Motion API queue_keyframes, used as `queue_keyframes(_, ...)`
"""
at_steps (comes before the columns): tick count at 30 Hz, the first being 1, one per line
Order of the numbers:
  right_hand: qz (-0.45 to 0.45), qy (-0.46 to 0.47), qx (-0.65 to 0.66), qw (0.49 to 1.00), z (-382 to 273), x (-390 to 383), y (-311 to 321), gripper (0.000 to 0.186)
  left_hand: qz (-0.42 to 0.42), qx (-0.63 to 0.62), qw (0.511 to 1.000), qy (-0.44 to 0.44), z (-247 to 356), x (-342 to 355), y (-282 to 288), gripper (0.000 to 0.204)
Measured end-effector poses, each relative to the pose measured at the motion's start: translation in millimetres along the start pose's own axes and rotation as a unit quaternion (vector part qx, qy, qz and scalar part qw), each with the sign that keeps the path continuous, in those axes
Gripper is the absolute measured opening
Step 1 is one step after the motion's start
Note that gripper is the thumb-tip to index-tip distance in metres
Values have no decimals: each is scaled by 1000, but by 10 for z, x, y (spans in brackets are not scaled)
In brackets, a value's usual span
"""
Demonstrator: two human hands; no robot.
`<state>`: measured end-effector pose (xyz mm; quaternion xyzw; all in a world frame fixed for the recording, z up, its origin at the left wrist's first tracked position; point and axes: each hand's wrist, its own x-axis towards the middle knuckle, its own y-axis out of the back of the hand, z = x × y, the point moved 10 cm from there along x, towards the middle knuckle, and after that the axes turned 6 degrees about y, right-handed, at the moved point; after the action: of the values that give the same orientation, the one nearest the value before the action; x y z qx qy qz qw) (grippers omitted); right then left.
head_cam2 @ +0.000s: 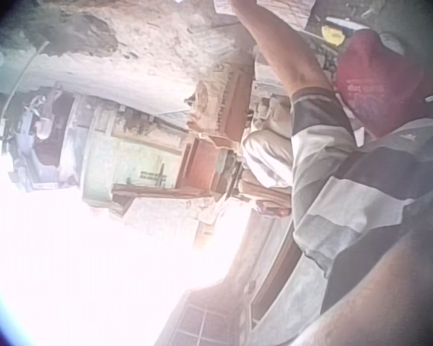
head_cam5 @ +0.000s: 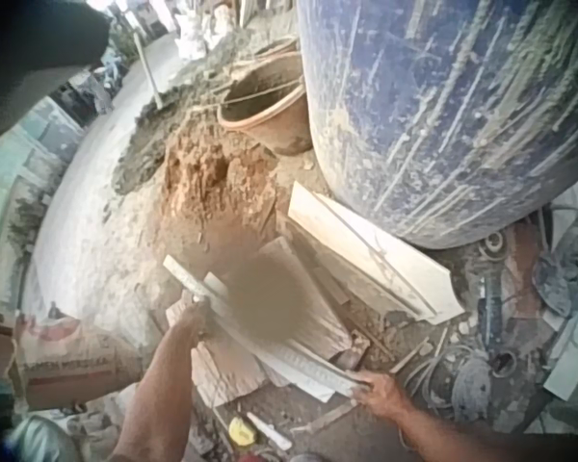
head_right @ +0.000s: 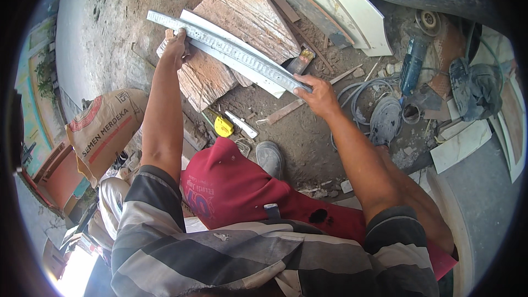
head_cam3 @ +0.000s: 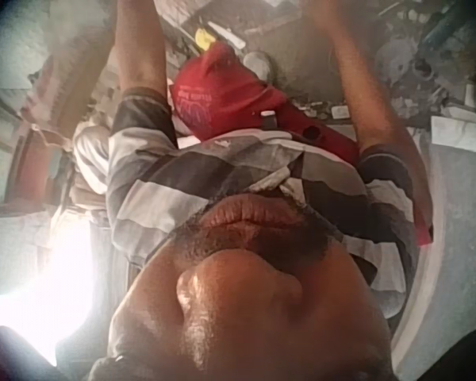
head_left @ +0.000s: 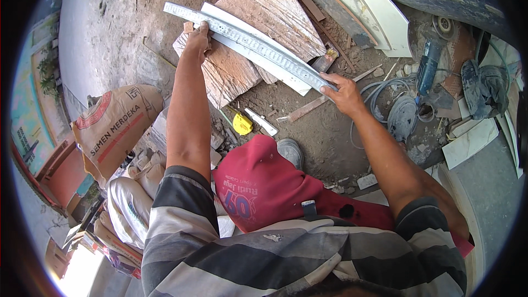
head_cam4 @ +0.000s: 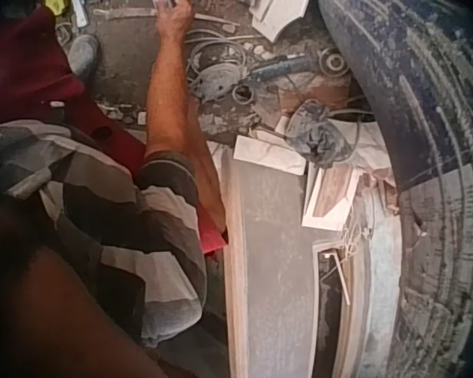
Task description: The recorder uses a ruler and pencil to measure and mark a ceramic tile for cutting at a construction site.
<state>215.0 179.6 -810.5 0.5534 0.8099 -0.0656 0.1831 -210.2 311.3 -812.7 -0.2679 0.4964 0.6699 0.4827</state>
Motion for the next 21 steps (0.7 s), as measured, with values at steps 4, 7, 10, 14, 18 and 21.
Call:
queue_keyframes(4,1,-1,-9,1000,-32,2,14,41,1,-1,1000,-1,3,-6,-18,42)
queue_keyframes(7,5,-1,-3,1000,-49,-4,19,41,11,5,1000,3,-6,8,3,42)
queue_keyframes(10,4,-2,-1,1000,-40,12,-5,42,5,1,1000,-1,-5,19,37,43)
queue_keyframes(14,-2,-14,-9,1000,-6,-1,12,42,40,-9,999,-2,47,-66,-40,44)
queue_keyframes(18,5,-14,0,1000,42,-4,24,42,63,-5,998,-12,99,-104,-41,47)
queue_keyframes(21,-2,-10,-5,1000,-25,12,-23,42,35,56,998,23,23,-9,102,47)
